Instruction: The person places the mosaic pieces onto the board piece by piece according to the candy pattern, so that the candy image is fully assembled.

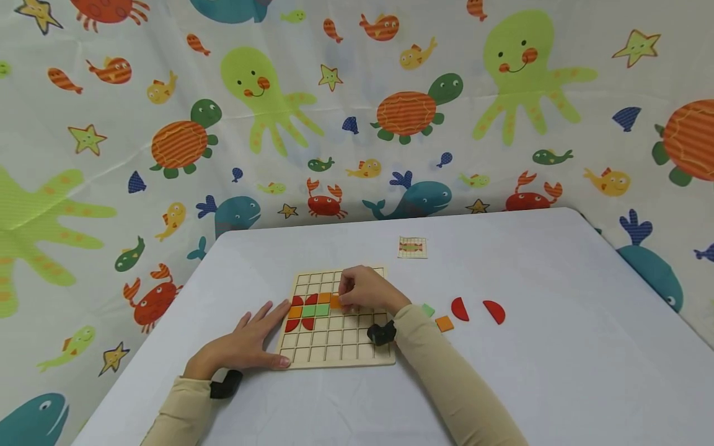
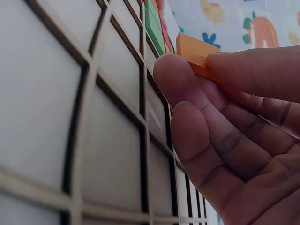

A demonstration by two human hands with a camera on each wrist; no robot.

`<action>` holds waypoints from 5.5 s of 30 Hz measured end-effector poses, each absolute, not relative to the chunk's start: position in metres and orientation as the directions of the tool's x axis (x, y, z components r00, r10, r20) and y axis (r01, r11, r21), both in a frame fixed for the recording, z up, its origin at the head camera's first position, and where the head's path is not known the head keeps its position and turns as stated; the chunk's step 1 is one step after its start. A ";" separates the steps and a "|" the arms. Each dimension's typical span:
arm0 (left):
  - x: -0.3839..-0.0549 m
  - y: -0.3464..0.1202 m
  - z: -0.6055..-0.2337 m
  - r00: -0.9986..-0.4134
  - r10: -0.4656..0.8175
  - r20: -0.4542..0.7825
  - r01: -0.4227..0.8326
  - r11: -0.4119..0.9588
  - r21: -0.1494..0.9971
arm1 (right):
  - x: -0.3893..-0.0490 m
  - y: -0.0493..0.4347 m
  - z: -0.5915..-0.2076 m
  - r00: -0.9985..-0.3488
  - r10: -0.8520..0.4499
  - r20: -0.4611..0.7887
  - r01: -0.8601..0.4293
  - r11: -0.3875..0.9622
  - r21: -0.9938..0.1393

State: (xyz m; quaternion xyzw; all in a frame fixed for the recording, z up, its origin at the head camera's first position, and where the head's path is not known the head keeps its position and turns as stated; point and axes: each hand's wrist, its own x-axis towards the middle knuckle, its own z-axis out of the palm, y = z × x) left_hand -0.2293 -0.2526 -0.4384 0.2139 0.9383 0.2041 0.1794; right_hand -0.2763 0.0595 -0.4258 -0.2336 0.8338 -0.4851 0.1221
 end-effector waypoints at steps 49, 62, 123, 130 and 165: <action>-0.240 -0.250 -0.435 -0.832 0.493 -0.256 0.339 0.816 0.469 | -0.271 0.026 -0.432 -0.805 -0.588 0.081 -0.466 0.542 -0.700; -0.236 -0.253 -0.434 -0.842 0.480 -0.248 0.331 0.821 0.465 | -0.274 0.020 -0.435 -0.800 -0.594 0.086 -0.480 0.546 -0.686; -0.219 -0.253 -0.430 -0.838 0.479 -0.262 0.321 0.820 0.473 | -0.241 0.170 -0.399 -0.834 -0.449 -0.322 -0.193 0.782 -0.592; -0.220 -0.253 -0.430 -0.834 0.488 -0.259 0.330 0.816 0.474 | -0.246 0.169 -0.407 -0.820 -0.490 -0.297 -0.260 0.780 -0.570; -0.223 -0.254 -0.433 -0.834 0.486 -0.262 0.324 0.815 0.480 | -0.258 0.157 -0.411 -0.907 -0.422 0.007 -0.320 0.677 -0.663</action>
